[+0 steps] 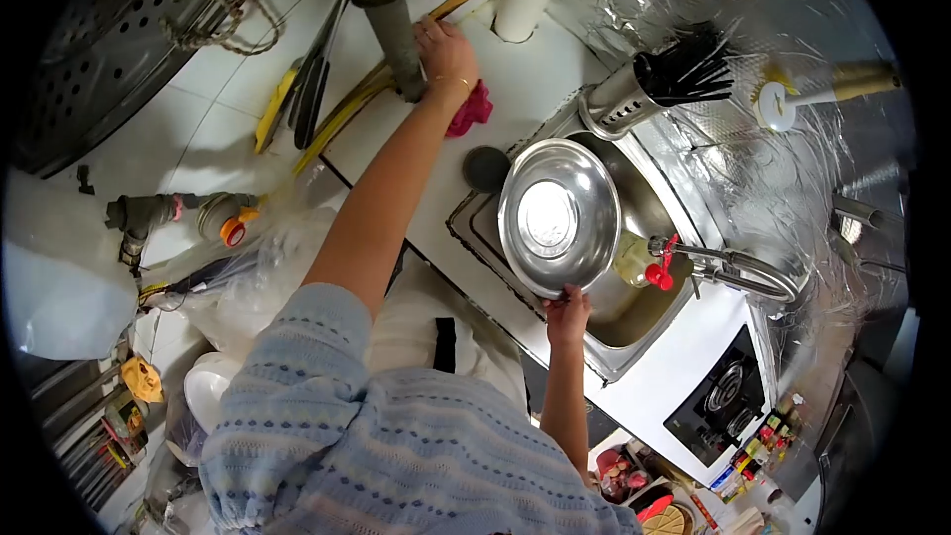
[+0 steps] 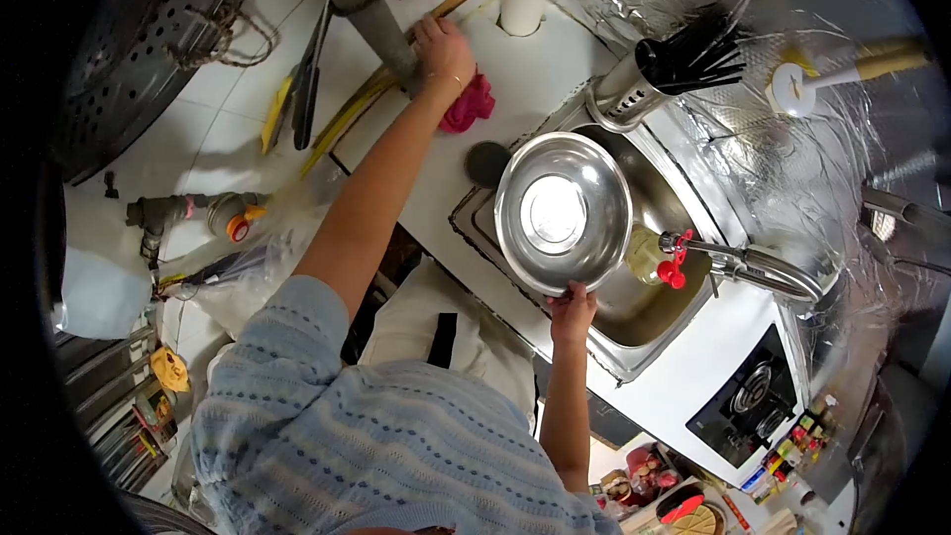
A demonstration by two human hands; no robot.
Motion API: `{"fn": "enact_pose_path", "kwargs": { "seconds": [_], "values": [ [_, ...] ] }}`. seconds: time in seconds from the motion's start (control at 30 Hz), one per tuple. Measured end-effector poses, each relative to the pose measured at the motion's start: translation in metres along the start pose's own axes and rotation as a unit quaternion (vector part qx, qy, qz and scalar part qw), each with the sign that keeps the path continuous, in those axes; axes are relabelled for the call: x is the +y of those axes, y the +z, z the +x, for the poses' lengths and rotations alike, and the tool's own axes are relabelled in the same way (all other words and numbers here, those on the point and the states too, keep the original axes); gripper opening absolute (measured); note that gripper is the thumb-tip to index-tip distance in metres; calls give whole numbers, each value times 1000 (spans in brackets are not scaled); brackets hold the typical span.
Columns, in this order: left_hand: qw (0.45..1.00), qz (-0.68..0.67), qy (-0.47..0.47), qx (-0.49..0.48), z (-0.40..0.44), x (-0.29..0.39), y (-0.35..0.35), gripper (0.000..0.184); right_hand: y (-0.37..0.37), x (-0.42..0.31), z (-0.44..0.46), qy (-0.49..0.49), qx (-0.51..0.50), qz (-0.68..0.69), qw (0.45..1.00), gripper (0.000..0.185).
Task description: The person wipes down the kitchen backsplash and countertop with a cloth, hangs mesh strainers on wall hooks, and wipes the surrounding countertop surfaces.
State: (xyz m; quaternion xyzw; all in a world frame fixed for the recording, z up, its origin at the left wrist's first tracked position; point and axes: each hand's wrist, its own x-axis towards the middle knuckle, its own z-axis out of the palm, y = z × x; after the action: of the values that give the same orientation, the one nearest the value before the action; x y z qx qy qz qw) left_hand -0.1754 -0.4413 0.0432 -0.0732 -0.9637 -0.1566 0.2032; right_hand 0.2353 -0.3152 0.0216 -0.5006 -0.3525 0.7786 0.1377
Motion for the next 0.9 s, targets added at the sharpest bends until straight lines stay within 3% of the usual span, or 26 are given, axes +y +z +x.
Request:
{"fn": "enact_pose_path", "kwargs": {
  "seconds": [0.07,0.2,0.3,0.43,0.53,0.6,0.7,0.83,0.9],
  "values": [
    [997,64,-37,5,13,0,6,32,-2,-1,1,-2,-10,-9,1000,5],
    [979,197,10,53,27,-16,21,22,2,-4,-3,5,3,-9,1000,5],
    [967,248,43,-37,33,-23,26,19,1,-6,-3,6,-15,-6,1000,5],
    [956,283,62,-58,27,-19,24,18,-3,-2,4,17,-11,-1,1000,8],
    [964,249,86,-31,22,-8,13,16,0,-4,9,24,-12,8,1000,11],
    [979,105,15,-173,20,7,-16,12,3,-6,9,29,-9,16,999,12],
    [979,33,-22,-202,-1,11,-34,16,6,-10,8,26,-1,14,1000,16],
    [963,-68,-74,-251,-36,16,-73,21,11,-13,6,19,9,6,1000,8],
    [968,-100,-39,-227,-60,17,-87,21,9,-12,6,20,21,3,1000,7]
  ]
}}
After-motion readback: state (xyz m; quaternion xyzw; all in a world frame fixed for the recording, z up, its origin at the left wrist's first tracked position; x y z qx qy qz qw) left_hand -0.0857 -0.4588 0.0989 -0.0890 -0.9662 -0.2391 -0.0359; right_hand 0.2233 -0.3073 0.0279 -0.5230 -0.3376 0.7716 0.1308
